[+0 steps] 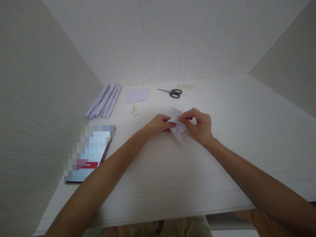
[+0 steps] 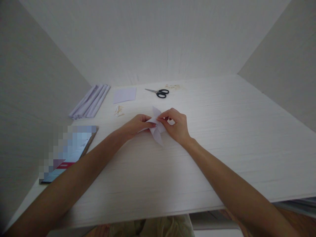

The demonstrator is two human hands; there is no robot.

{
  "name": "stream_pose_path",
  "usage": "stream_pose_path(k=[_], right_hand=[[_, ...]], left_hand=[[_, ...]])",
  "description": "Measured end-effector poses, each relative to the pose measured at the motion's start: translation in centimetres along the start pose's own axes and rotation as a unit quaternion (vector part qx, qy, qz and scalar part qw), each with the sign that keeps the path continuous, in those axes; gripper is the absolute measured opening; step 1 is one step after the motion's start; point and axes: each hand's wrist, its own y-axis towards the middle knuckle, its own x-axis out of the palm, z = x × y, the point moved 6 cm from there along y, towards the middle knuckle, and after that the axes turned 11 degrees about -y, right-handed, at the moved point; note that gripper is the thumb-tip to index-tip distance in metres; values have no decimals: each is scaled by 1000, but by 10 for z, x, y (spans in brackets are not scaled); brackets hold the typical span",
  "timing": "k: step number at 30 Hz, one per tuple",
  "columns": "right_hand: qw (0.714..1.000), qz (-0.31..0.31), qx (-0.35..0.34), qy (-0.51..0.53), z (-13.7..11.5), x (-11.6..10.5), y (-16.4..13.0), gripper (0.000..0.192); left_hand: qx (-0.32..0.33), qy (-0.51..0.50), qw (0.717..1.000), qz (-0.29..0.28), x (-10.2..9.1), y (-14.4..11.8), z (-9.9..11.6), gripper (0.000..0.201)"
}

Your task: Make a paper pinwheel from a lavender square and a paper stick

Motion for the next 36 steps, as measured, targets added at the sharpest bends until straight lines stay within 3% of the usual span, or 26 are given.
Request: stream_pose_path(k=[6, 13, 21, 28, 36], right_hand=[[1000, -12, -16, -4, -2, 0, -1, 6], [999, 3, -14, -48, -2, 0, 1, 5], [998, -49, -26, -42, -5, 6, -1, 7], [1000, -4, 9, -30, -2, 4, 0, 9], [997, -24, -70, 3, -4, 4, 0, 11]], left_hand=[[-9, -37, 999, 28, -2, -1, 1, 10], [-10, -35, 999, 21, 0, -2, 3, 8], [-14, -37, 998, 50, -2, -1, 3, 8], [-16, -47, 998, 39, 0, -2, 3, 9], [-11, -29, 998, 59, -4, 0, 1, 6]])
